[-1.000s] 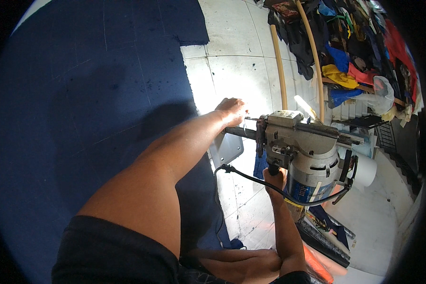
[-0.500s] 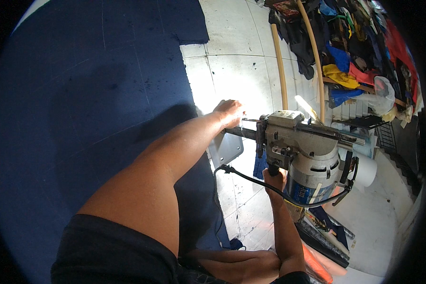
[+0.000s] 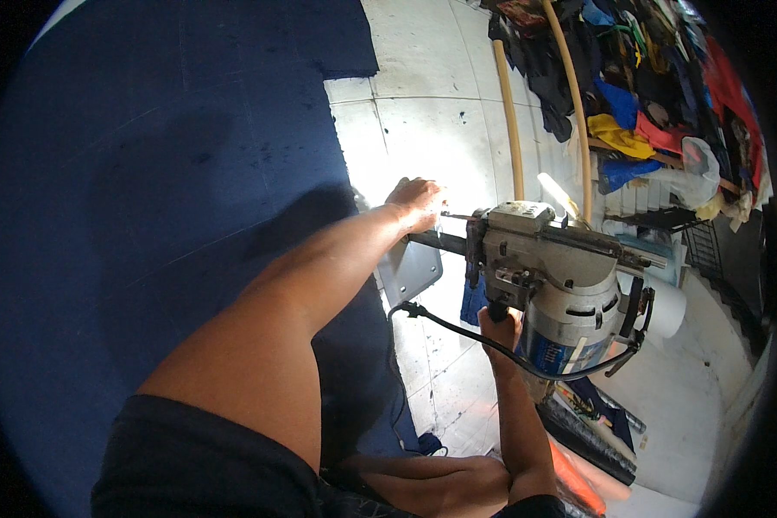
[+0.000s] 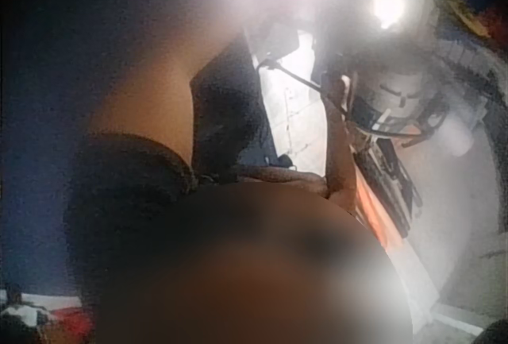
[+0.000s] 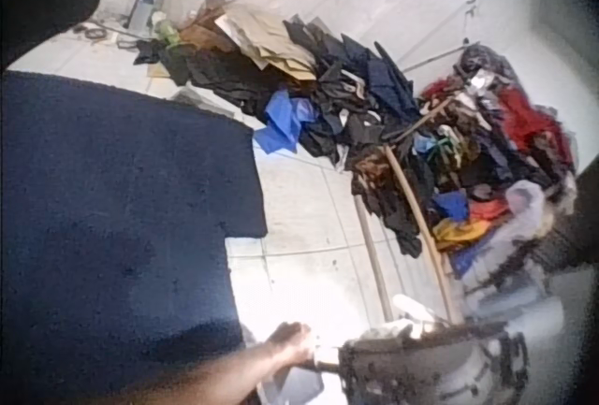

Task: The person uses an electric fabric cutting machine to cut a large piece of blue fabric on the floor. They guide the machine along the material, then remove and set aside the cut strips.

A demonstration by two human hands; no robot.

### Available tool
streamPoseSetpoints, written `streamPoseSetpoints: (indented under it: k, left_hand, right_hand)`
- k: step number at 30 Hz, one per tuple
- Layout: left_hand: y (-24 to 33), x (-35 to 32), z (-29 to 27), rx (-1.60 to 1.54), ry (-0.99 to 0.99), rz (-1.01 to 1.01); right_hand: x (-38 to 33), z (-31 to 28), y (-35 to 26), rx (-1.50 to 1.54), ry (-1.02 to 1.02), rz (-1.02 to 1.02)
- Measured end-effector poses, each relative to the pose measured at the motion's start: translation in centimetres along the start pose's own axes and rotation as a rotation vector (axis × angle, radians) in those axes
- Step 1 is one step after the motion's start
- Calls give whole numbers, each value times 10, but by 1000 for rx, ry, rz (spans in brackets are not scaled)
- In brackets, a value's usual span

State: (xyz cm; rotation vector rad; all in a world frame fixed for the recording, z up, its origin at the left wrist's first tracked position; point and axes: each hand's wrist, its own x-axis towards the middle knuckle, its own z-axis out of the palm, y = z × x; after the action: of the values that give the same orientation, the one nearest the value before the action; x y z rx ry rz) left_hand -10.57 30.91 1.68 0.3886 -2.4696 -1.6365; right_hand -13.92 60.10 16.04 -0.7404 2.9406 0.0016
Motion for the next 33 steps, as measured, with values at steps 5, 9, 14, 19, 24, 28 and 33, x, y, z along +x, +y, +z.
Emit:
streamPoseSetpoints:
  k: [5,9,14,19,24,28,33]
  left_hand:
    - [10,-11,-9,2,-49,-3]
    - [3,-9,3,-31,-12,-57]
    - [9,-13,-1,-3,-23,11]
    - [-30,10,19,101,5,44]
    - [-23,-13,0,43,-23,60]
    - [-19,-18,-6,134,-38,58]
    - [-20,-20,-8,125,-69,22]
  right_hand:
    - [-4,-7,-24,-31,47,47]
    - [-2,-6,-20,78,37,-51]
    - [-1,-1,-1,-75,6,-41]
    - [41,29,79,60,-54,-153]
    - [40,40,154,-1693,236,-1035]
    - [50,41,147,-3506,990,-1345]
    - [48,44,126,-4110,712,-1284]
